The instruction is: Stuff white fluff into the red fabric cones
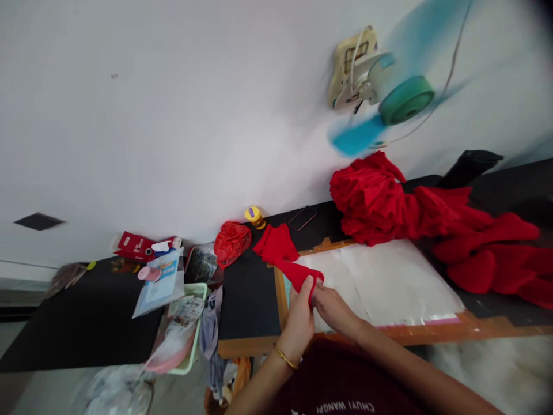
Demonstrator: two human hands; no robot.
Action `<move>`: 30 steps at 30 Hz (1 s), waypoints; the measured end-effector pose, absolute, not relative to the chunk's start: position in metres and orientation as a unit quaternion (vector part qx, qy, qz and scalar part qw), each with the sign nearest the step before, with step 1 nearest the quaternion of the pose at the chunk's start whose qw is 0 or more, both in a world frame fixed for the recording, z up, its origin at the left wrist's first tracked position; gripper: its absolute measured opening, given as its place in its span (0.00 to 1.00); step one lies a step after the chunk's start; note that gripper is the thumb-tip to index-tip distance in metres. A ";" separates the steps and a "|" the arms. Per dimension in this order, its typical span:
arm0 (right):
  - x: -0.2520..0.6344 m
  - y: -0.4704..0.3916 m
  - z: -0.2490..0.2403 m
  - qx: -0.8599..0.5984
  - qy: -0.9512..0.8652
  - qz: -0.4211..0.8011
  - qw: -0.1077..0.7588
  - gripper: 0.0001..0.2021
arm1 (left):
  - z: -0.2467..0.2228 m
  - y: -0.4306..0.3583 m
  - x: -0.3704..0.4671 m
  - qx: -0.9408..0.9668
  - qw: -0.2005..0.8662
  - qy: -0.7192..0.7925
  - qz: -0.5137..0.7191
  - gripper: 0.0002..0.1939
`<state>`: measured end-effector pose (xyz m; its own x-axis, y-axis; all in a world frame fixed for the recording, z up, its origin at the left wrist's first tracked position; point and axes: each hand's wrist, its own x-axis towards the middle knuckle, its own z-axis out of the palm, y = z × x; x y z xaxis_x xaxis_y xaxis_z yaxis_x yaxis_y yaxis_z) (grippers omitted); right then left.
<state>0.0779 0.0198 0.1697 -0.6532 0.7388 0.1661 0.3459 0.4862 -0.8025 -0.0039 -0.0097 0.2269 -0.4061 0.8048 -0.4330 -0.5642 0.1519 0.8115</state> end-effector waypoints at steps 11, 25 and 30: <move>0.087 0.022 0.178 -0.289 -0.876 0.322 0.210 0.17 | 0.222 -0.021 -0.028 0.095 0.561 0.477 0.670 0.20; 0.083 0.019 0.223 -0.264 -0.875 0.218 0.341 0.17 | 0.221 0.006 -0.067 -0.134 0.581 0.395 0.699 0.14; 0.072 0.011 0.219 -0.292 -0.905 0.289 0.112 0.21 | 0.229 0.002 -0.054 -0.114 0.560 0.429 0.699 0.14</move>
